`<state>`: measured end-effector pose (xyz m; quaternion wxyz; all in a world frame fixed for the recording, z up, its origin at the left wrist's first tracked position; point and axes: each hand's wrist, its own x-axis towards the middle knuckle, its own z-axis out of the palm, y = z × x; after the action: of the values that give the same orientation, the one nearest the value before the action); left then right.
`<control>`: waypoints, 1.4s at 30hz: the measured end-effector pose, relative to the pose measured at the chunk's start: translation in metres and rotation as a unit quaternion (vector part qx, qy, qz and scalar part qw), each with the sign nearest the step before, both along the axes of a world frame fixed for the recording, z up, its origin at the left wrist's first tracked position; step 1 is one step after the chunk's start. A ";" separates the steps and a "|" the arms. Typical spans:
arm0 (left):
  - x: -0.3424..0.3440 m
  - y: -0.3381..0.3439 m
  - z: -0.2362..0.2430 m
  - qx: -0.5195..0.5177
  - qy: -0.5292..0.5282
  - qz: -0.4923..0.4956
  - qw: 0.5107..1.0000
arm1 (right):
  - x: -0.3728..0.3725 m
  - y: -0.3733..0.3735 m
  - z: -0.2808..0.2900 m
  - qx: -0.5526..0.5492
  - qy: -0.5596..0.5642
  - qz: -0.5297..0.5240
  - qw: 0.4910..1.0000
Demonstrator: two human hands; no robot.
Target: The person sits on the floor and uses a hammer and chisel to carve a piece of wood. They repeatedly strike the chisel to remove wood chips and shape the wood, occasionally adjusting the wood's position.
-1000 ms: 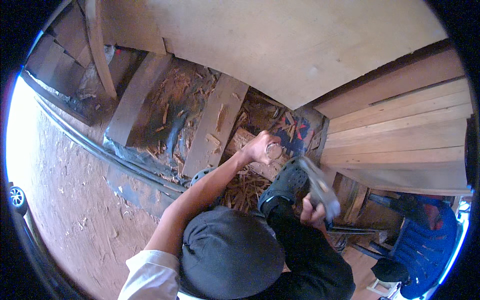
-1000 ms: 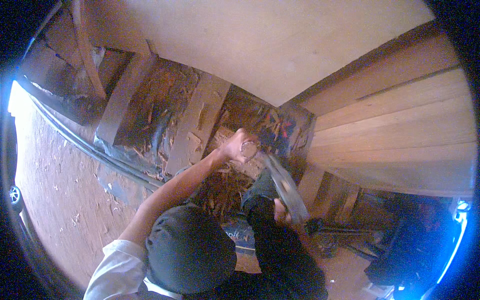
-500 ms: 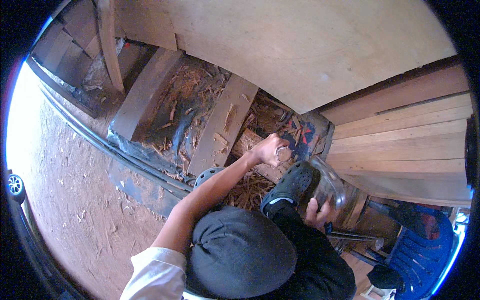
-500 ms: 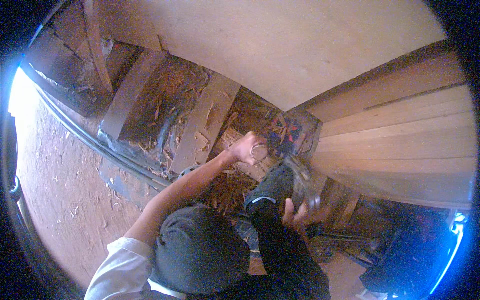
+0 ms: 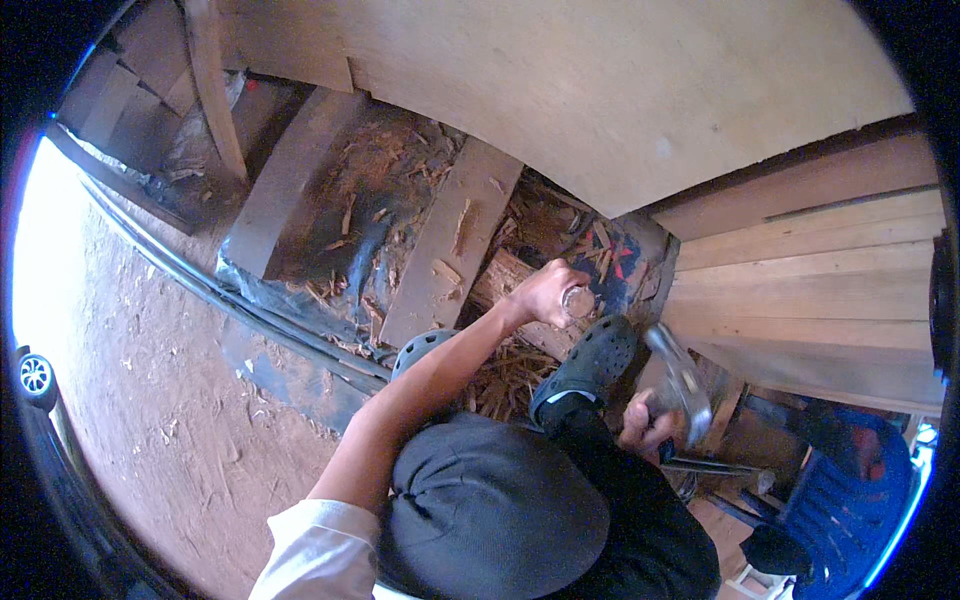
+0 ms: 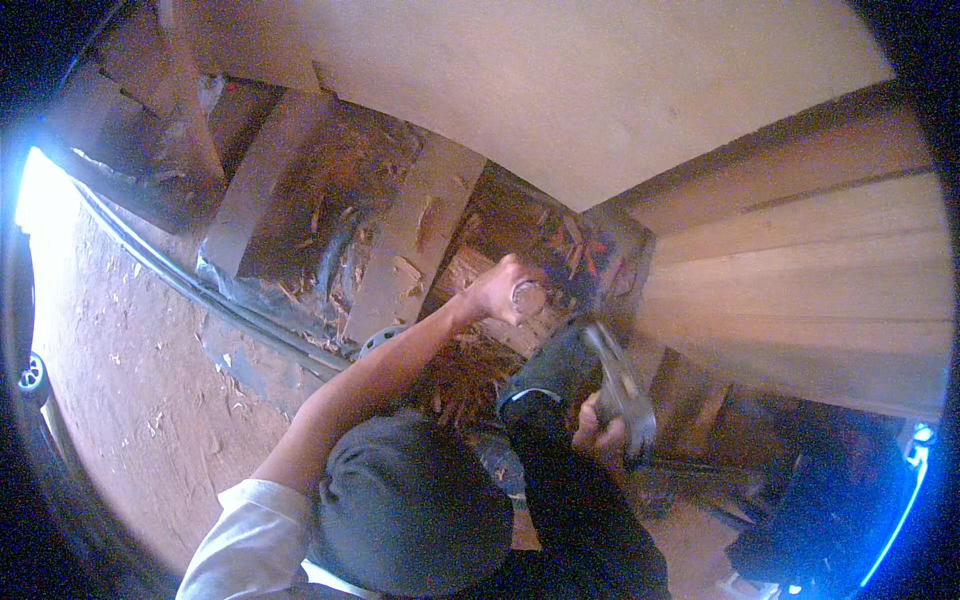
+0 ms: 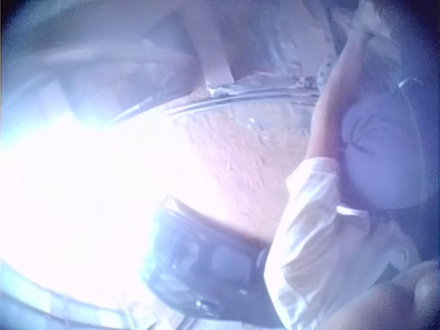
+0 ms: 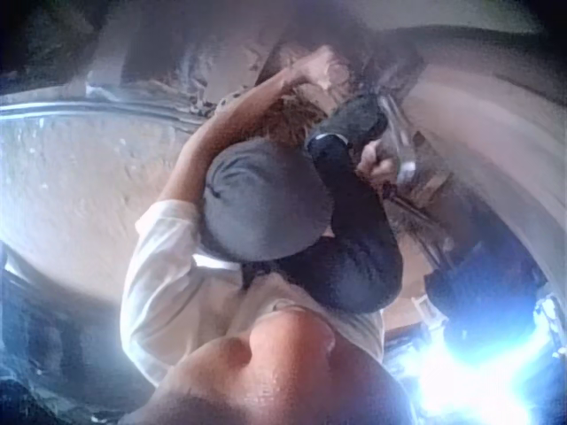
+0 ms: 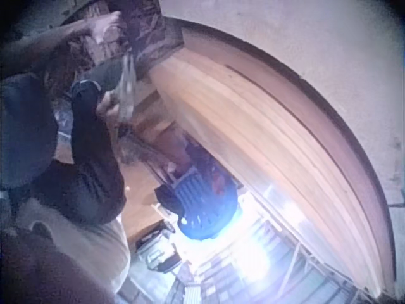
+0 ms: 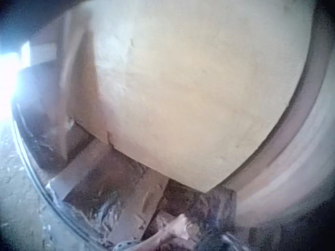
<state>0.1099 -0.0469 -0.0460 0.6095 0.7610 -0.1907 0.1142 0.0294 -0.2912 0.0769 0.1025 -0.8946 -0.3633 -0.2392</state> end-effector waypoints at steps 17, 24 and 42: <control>0.001 0.001 0.008 0.014 -0.007 -0.002 1.000 | 0.005 0.001 -0.011 -0.047 0.269 -0.116 0.955; 0.001 0.005 0.007 0.038 -0.024 0.015 0.999 | -0.004 0.011 0.012 -0.008 0.387 -0.150 0.910; 0.001 -0.001 -0.013 0.063 -0.013 0.000 0.998 | 0.006 0.009 0.013 -0.103 -0.199 0.081 0.971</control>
<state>0.1112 -0.0475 -0.0586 0.5584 0.7960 -0.2054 0.1113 0.0354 -0.2827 0.0899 -0.0453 -0.8020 -0.4707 -0.3650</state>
